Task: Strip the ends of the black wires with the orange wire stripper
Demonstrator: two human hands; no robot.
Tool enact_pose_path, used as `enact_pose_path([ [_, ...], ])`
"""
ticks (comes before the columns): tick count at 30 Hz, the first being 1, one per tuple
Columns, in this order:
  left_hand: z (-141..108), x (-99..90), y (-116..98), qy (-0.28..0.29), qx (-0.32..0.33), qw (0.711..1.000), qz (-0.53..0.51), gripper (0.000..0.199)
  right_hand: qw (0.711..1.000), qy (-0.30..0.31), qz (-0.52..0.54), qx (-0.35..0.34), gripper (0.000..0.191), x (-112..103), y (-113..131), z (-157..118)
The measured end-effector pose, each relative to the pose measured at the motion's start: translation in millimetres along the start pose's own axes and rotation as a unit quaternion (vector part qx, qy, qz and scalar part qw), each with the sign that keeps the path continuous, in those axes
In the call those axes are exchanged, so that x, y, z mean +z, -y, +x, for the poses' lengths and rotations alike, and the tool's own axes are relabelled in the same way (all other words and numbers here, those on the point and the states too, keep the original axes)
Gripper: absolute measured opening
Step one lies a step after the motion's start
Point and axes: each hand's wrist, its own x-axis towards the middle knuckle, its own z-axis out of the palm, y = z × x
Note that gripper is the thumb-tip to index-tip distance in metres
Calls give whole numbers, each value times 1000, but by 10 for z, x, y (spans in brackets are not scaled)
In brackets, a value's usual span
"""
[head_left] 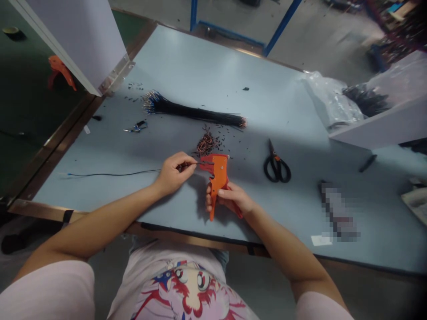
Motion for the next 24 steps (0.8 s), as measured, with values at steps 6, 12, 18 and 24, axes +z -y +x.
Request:
enact_pose_path([
  [6, 8, -15, -27, 21, 1, 1000, 9, 6, 1000, -5, -25, 3, 37, 13, 3, 19],
  [12, 23, -32, -38, 30, -3, 1000, 3, 7, 999, -10, -39, 8, 33, 18, -18, 23],
  [18, 10, -29, -33, 26, -19, 999, 10, 7, 1000, -4, -24, 6, 36, 1, -11, 10],
  [24, 87, -70, 24, -50, -127, 988, -65, 12, 999, 20, 33, -18, 37, -26, -11, 11],
])
